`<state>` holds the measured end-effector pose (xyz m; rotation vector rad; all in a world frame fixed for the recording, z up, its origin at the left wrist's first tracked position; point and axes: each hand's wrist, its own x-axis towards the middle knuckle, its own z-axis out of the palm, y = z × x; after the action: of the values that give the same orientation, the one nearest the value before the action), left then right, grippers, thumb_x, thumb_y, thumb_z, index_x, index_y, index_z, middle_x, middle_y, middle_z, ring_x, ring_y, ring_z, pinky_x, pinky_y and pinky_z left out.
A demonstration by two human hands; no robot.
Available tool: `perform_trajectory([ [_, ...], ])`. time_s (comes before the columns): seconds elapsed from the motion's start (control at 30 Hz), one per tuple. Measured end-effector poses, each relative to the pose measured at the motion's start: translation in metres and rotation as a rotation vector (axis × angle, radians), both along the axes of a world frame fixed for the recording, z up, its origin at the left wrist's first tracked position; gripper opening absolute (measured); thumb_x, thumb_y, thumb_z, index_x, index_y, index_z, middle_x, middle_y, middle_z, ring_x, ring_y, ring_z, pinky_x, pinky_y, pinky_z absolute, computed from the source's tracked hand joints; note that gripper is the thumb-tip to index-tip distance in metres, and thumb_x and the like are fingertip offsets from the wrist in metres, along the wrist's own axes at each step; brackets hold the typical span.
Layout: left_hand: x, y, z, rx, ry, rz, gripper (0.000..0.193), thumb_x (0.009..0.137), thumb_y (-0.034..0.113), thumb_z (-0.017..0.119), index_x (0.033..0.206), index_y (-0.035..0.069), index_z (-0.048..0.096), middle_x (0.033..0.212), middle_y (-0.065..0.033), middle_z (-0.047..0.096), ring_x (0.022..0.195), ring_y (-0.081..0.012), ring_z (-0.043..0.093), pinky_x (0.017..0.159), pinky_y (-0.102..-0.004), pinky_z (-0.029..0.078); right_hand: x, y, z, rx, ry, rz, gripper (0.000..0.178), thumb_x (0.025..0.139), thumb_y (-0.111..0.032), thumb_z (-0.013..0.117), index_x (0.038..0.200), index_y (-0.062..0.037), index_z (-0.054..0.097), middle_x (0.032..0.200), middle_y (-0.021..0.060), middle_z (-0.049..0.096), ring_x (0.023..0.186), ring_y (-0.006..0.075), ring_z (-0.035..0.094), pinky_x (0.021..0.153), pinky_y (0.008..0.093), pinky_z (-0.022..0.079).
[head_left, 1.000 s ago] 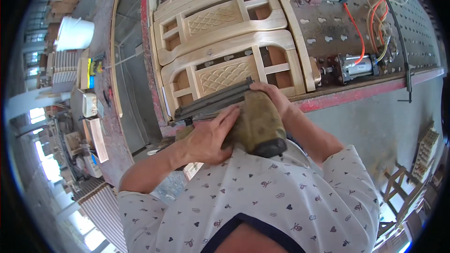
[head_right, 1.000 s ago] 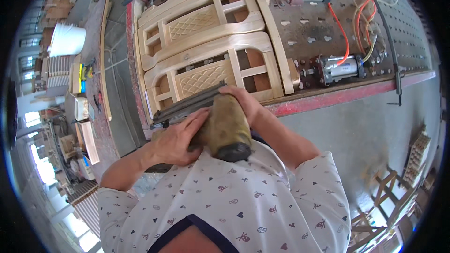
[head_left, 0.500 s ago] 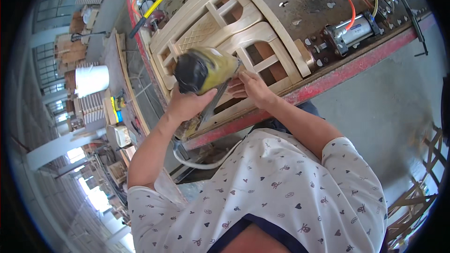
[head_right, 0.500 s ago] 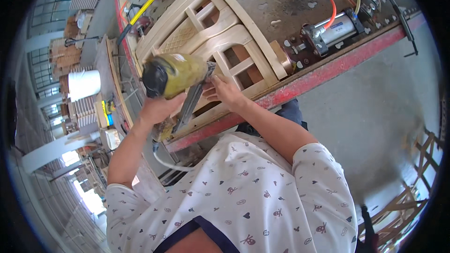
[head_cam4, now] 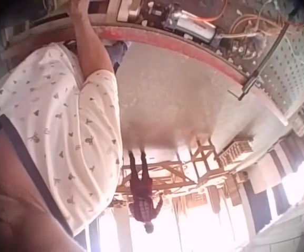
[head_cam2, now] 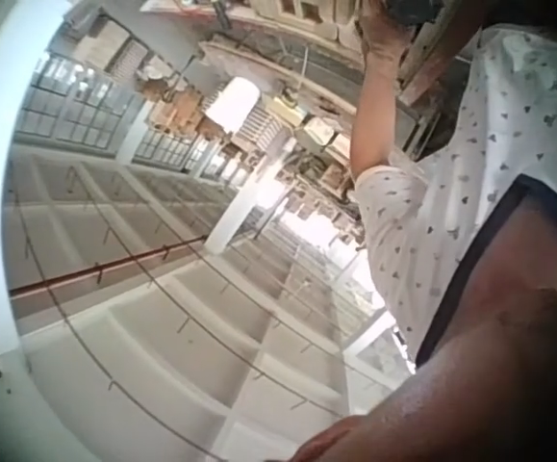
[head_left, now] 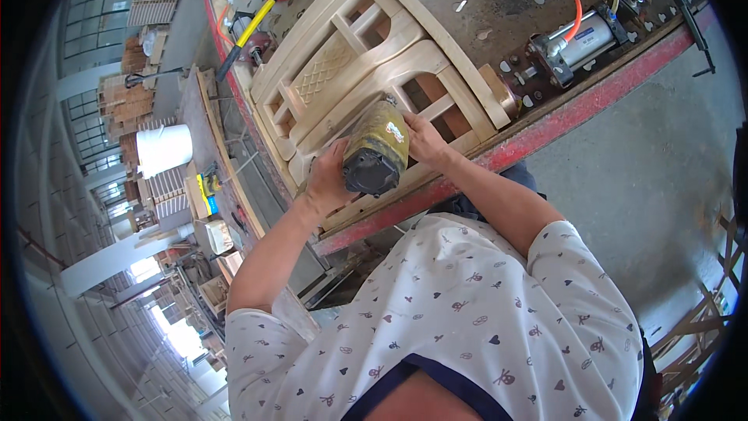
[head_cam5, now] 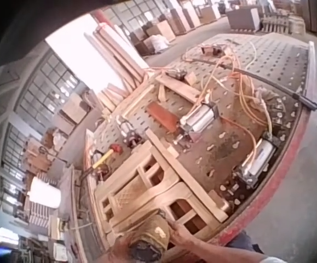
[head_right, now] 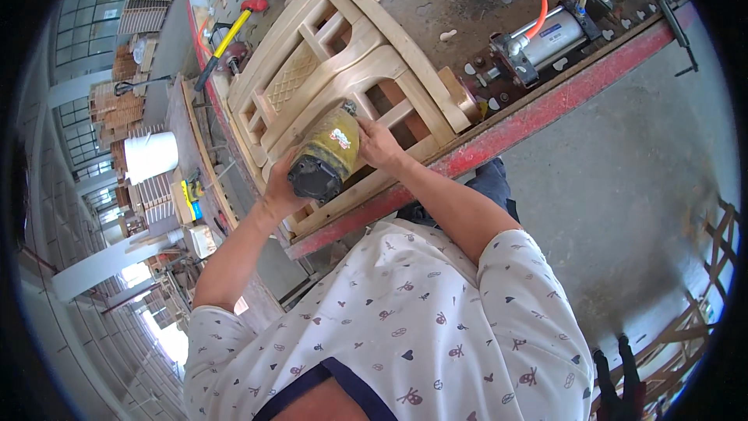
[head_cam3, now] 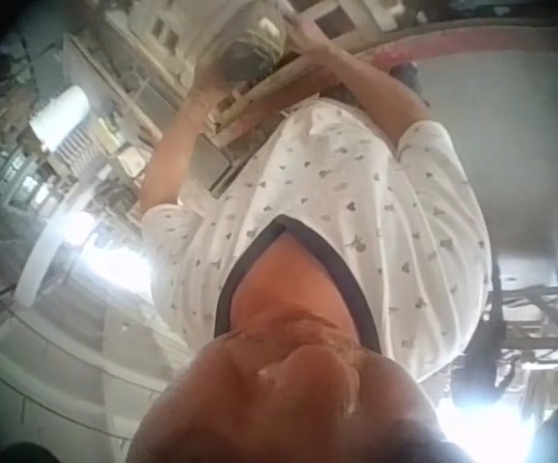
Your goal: The user assembles wooden panels or furniture components using a hammer and a pneumatic nail gun in a workshop.
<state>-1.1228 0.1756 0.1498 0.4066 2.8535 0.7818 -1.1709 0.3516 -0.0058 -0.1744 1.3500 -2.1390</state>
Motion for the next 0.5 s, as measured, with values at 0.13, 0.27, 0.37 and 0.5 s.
perform_trajectory([
  [0.13, -0.004, -0.003, 0.002, 0.050, -0.066, 0.046, 0.054, 0.065, 0.009, 0.077, 0.116, 0.005, 0.060, 0.096, -0.0107, 0.069, 0.078, -0.0302, 0.067, 0.068, -0.0358, 0.053, -0.004, -0.001, 0.009, -0.048, -0.032, -0.017, 0.036, 0.102, -0.027, 0.046, 0.122, -0.0003, 0.060, 0.094, 0.0083, 0.066, 0.078, 0.0173, 0.059, 0.069, 0.0272, 0.049],
  [0.27, -0.015, -0.016, -0.004, 0.191, -0.190, 0.123, 0.043, 0.068, 0.010, 0.075, 0.110, 0.004, 0.063, 0.091, -0.0103, 0.070, 0.075, -0.0282, 0.066, 0.068, -0.0349, 0.052, -0.010, 0.008, 0.024, -0.051, -0.119, -0.014, 0.034, 0.102, -0.025, 0.045, 0.119, -0.0006, 0.060, 0.091, 0.0096, 0.065, 0.073, 0.0168, 0.059, 0.064, 0.0270, 0.049],
  [0.37, -0.021, -0.033, -0.015, 0.469, -0.336, 0.229, 0.028, 0.072, 0.011, 0.074, 0.098, 0.003, 0.067, 0.086, -0.0099, 0.071, 0.071, -0.0255, 0.065, 0.068, -0.0331, 0.052, -0.015, 0.023, 0.037, 0.030, -0.268, 0.018, 0.032, 0.101, -0.023, 0.044, 0.116, -0.0002, 0.060, 0.089, 0.0104, 0.065, 0.067, 0.0162, 0.059, 0.059, 0.0274, 0.049],
  [0.5, -0.046, 0.007, 0.038, 0.201, -0.250, 0.296, 0.017, 0.075, 0.015, 0.072, 0.086, 0.003, 0.067, 0.077, -0.0077, 0.070, 0.064, -0.0217, 0.062, 0.065, -0.0298, 0.051, -0.012, 0.070, 0.034, 0.284, -0.151, -0.067, 0.030, 0.100, -0.015, 0.042, 0.120, -0.0016, 0.061, 0.085, 0.0084, 0.064, 0.067, 0.0162, 0.060, 0.060, 0.0275, 0.050],
])
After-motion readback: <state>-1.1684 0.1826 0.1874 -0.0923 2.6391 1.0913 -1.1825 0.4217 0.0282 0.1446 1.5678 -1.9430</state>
